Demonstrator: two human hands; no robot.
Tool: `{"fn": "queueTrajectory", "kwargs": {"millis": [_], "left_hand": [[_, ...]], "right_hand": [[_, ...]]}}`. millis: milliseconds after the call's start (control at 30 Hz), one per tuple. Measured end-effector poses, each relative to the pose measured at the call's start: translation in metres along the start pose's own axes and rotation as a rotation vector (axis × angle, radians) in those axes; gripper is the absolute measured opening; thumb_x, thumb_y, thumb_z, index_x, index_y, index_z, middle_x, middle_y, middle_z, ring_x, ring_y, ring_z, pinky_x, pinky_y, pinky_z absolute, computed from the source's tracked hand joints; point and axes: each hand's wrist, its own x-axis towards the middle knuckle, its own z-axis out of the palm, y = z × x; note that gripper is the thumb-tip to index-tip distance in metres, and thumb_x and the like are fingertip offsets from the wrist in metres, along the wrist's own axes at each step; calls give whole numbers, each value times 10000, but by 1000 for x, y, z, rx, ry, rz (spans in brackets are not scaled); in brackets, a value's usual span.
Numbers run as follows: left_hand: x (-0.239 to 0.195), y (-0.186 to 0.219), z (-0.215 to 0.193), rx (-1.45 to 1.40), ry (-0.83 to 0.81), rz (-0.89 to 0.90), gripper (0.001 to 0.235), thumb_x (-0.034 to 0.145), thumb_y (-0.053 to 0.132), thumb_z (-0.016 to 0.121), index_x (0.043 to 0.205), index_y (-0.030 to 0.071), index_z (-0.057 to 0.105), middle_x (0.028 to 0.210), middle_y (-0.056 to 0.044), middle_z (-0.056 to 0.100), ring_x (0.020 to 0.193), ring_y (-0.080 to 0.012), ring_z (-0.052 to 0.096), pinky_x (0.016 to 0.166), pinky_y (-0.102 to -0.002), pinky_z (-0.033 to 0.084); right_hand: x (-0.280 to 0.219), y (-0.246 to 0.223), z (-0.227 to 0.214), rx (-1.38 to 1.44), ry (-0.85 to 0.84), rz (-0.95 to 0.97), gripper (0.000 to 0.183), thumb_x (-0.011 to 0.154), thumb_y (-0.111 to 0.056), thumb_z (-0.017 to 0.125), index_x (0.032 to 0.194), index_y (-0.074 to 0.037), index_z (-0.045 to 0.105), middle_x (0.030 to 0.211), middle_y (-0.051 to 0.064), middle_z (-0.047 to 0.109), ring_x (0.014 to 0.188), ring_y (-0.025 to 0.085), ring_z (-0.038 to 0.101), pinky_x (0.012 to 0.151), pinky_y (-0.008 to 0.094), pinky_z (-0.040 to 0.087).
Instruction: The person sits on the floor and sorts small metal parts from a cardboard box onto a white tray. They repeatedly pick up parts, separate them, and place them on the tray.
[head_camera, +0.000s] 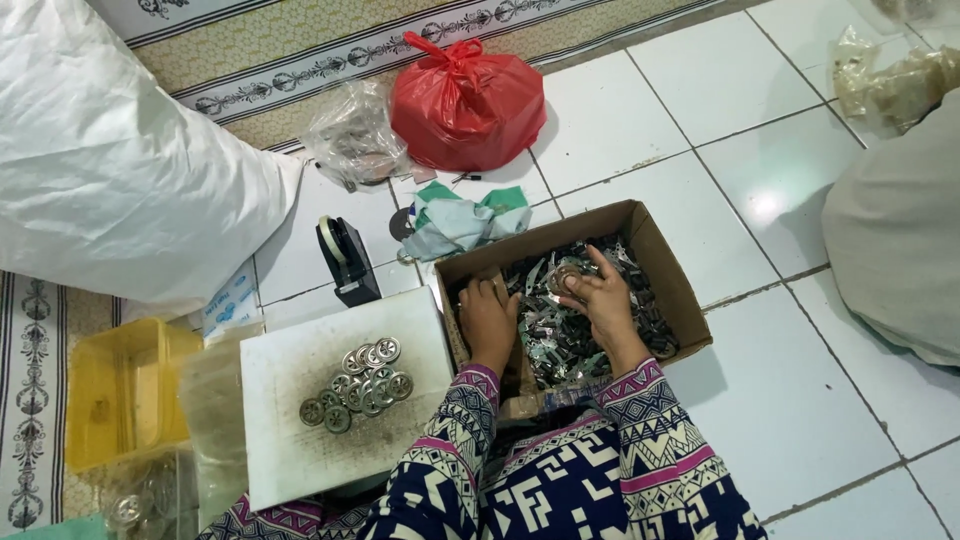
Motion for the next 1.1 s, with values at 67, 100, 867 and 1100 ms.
{"fn": "queueTrajectory", "kwargs": {"millis": [67,100,867,1100], "left_hand": [[-3,1,2,14,25,32,433,823,365,821,1030,36,633,1051,-152,596,1047,-325,609,809,-432,569],[-2,2,2,29,54,64,383,781,331,853,934,52,639,902,-122,616,941,-303,647,767,-398,574],[-23,46,-122,-1138,-87,-539,352,871,70,785,1191,-11,662,996,-182,735,873,-229,741,708,-313,639],[-37,-44,-194,-883,-67,-482,433,775,114,874,1175,71,714,918,-142,751,804,-193,728,666,-283,613]], "right_hand": [[-5,-4,2,-18,3,-3,842,842,29,751,1569,-176,378,954,150,658,863,323,733,770,505,660],[-6,-7,5,-35,3,-9,837,839,26,756,1564,-178,391,954,152,665,862,322,733,765,498,663],[-75,-24,71,-250,-136,-134,834,831,-7,789,1557,-174,414,1025,208,725,831,265,726,661,352,667],[-116,10,145,-276,-277,-90,914,751,33,846,1535,-205,442,963,204,691,776,300,738,596,397,684]]}}
